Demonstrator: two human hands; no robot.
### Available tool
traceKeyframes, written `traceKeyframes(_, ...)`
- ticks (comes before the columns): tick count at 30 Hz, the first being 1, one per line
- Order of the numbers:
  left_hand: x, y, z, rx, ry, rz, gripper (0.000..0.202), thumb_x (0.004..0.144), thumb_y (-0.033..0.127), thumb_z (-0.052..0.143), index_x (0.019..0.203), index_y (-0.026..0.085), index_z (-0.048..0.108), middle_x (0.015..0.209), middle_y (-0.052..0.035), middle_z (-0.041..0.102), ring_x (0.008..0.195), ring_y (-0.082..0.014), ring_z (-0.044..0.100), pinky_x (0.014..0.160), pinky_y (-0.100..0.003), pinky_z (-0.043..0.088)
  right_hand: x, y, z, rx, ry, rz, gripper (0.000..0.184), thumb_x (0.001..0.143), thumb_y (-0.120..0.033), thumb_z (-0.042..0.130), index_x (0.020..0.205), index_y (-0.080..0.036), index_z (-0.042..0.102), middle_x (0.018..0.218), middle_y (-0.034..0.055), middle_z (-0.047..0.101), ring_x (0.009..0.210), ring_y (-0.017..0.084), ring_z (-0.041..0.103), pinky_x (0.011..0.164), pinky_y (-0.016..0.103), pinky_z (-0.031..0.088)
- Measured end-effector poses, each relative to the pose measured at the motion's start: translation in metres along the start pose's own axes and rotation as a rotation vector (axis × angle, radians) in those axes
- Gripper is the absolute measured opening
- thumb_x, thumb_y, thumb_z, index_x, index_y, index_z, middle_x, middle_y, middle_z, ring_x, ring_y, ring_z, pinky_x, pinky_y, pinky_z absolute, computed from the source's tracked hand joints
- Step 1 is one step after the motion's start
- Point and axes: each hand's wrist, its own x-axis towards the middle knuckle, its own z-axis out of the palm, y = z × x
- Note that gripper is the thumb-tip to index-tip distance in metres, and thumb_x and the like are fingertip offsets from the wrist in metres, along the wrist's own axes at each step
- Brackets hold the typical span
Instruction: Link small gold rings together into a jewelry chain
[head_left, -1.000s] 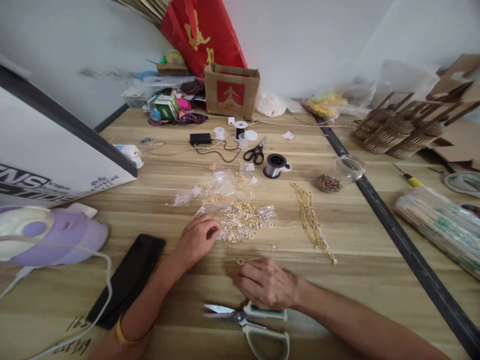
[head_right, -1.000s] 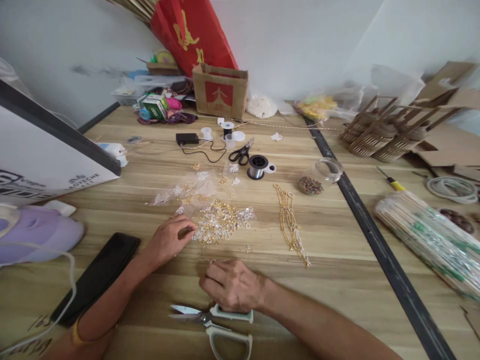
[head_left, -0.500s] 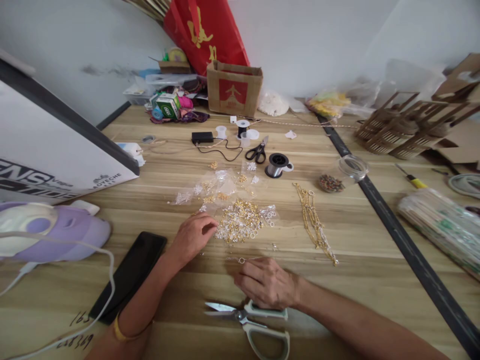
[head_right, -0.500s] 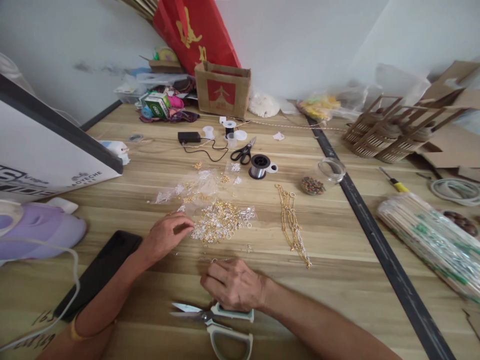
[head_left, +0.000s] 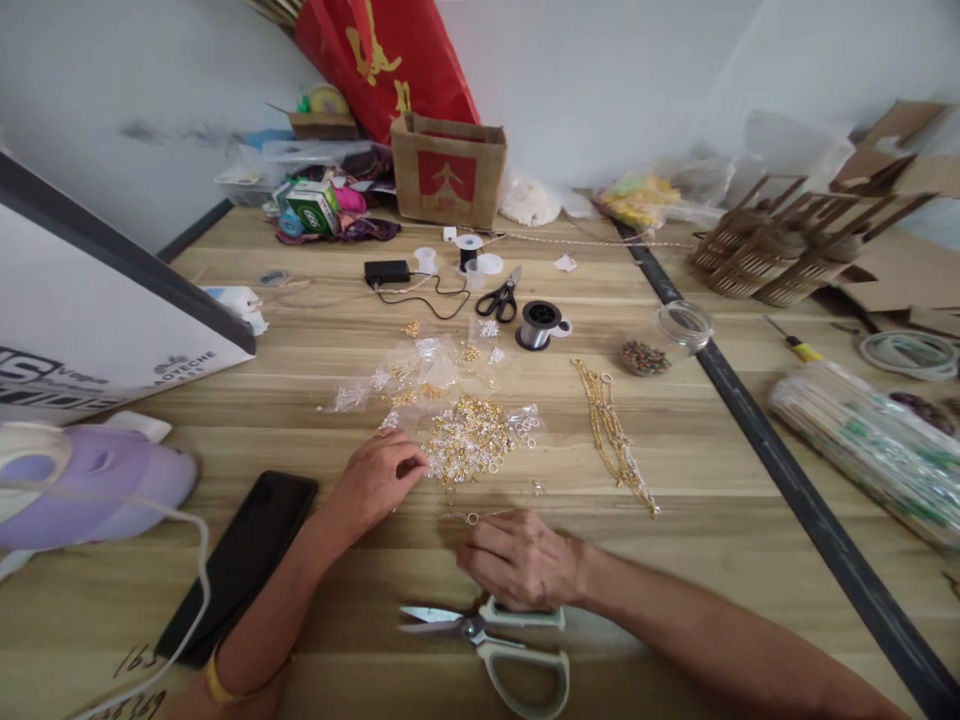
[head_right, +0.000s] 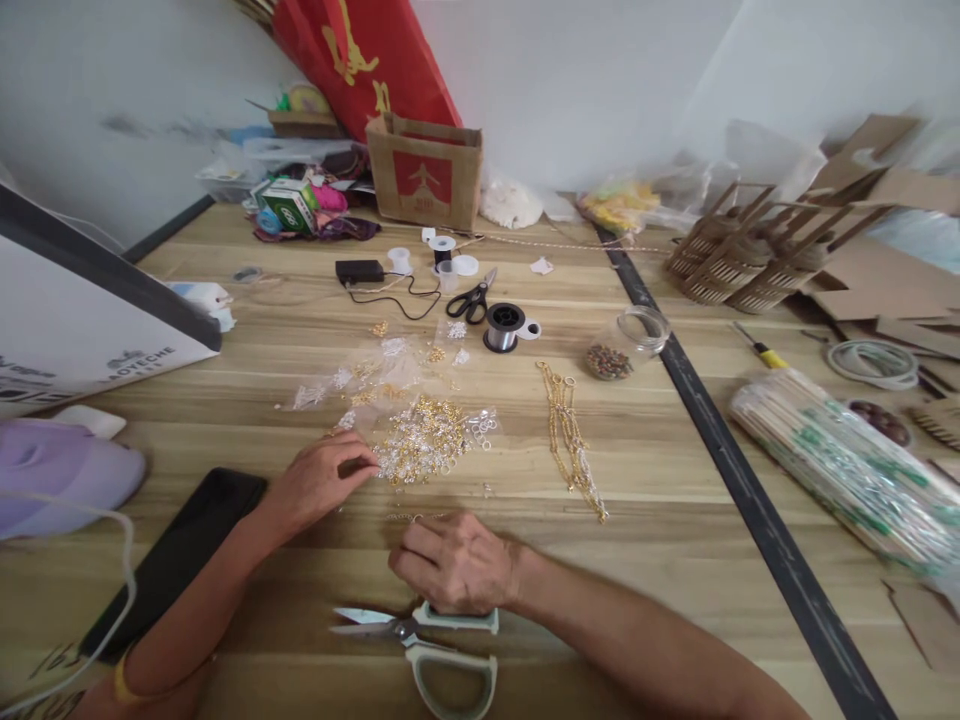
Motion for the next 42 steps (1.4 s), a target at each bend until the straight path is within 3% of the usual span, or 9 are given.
traceKeyframes(14,-0.002,-0.005,-0.007,-0.020,-0.041,-0.024,0.014,0.078,0.009,0.055,0.075,0.018,0.066,0.077,-0.0015,0.066,0.076,-0.0162,0.060,0.078,-0.030,0.044,0.004,-0.001,-0.007,0.026,-0.017,0.000,0.018,0.087,-0.009,0.039,0.090,-0.011,0.057,0.071,0.0029,0.053,0.061,0.013,0.046,0.050,0.026,0.035)
traceKeyframes(34,0.001,-0.012,0.007,-0.229,0.101,-0.018,0.011,0.081,0.012,0.058,0.077,0.018,0.067,0.078,-0.0016,0.066,0.075,-0.0145,0.060,0.074,-0.028,0.047,0.007,0.002,-0.007,0.061,0.035,0.010,0.020,0.089,-0.008,0.037,0.093,-0.010,0.056,0.070,0.0040,0.056,0.059,0.014,0.048,0.050,0.026,0.037)
traceKeyframes(42,0.002,-0.008,0.010,-0.269,0.223,-0.002,0.007,0.082,0.016,0.059,0.082,0.018,0.066,0.083,-0.0035,0.064,0.081,-0.0160,0.060,0.079,-0.031,0.048,0.006,0.002,-0.006,0.076,0.032,0.010,0.020,0.088,-0.008,0.037,0.094,-0.010,0.055,0.068,0.0033,0.053,0.059,0.014,0.048,0.048,0.027,0.036)
